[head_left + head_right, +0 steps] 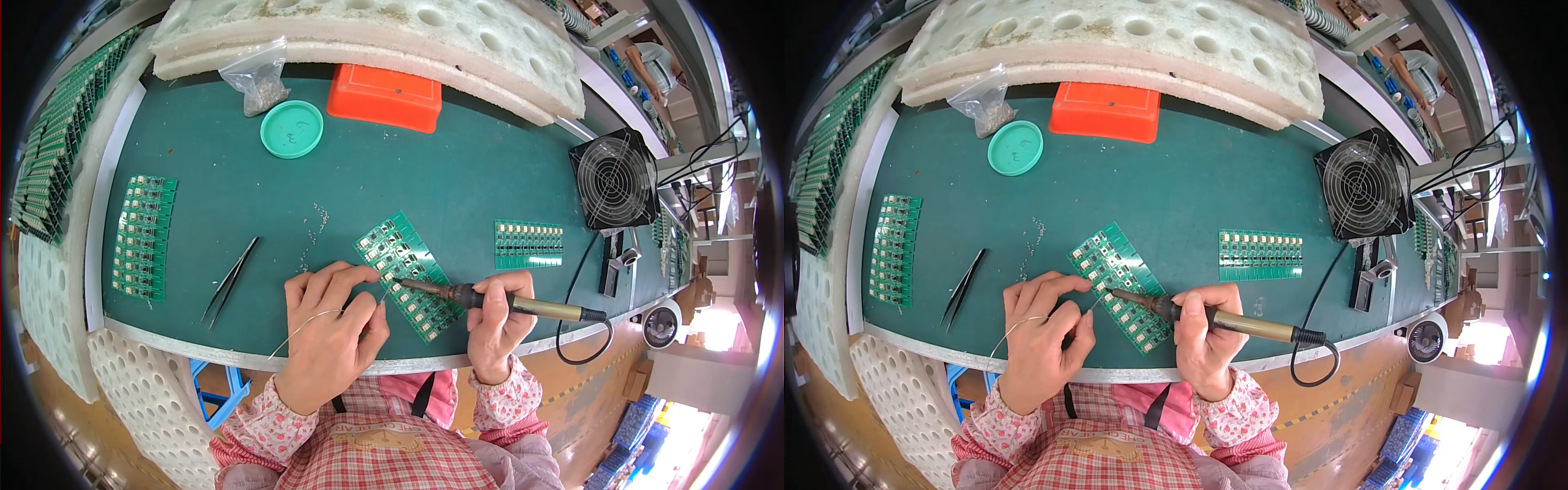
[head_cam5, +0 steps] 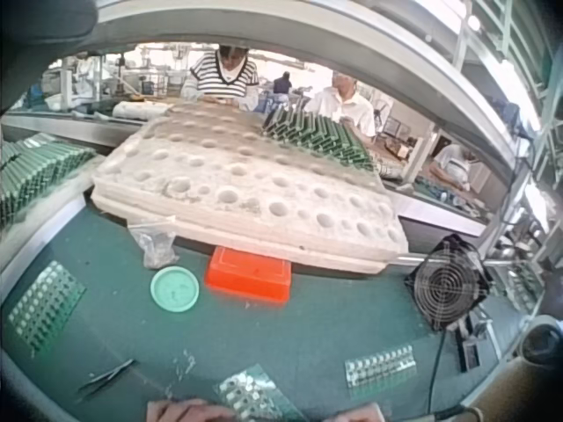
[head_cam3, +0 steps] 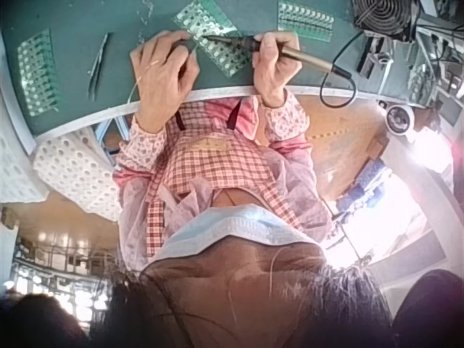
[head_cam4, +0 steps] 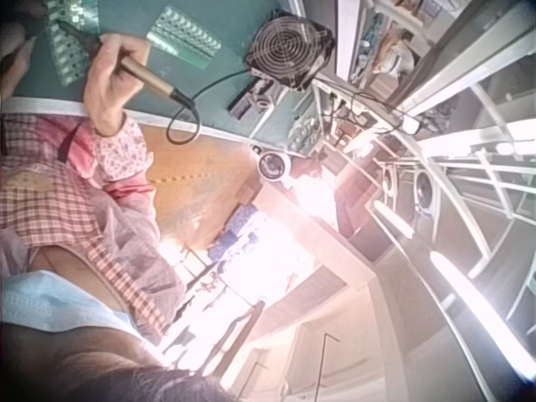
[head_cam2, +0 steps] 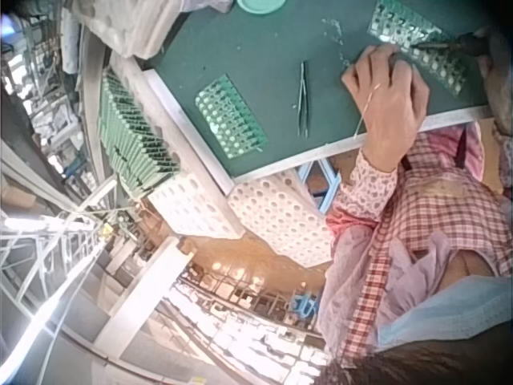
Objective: The person solders electronic components onto a printed circuit board using a soldering iron and solder wire, with tweezers to position the components and a cooling fan to dissipate heat.
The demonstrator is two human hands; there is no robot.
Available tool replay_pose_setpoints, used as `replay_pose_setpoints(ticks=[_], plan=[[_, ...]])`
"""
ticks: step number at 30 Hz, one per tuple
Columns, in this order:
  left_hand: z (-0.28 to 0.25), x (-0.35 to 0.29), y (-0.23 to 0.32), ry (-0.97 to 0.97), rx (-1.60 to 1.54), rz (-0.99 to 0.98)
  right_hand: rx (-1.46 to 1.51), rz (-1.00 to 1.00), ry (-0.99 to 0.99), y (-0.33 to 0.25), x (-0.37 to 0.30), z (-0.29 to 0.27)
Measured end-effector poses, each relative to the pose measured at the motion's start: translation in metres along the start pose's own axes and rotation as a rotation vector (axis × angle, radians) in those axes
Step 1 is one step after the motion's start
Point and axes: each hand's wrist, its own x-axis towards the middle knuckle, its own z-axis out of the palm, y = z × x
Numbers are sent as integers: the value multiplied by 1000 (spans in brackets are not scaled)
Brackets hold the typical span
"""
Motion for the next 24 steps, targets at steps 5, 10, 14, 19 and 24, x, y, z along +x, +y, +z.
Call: replay_pose_setpoints(ticks=[5,10,14,19,24], plan=[[-1,0,0,1,2,7,3,12,9,1,-1,2],[-2,-1,-1,4,-1,13,8,-4,20,-1,-1,4],[-4,-4,-4,-1,-31,26,-78,-57,110,0,0,2],[0,-2,-2,70,-27,-1,-32,5,360,-6,-2,-12],[11,10,8,62,101,-46,-159,-168,571,11,-7,-87]])
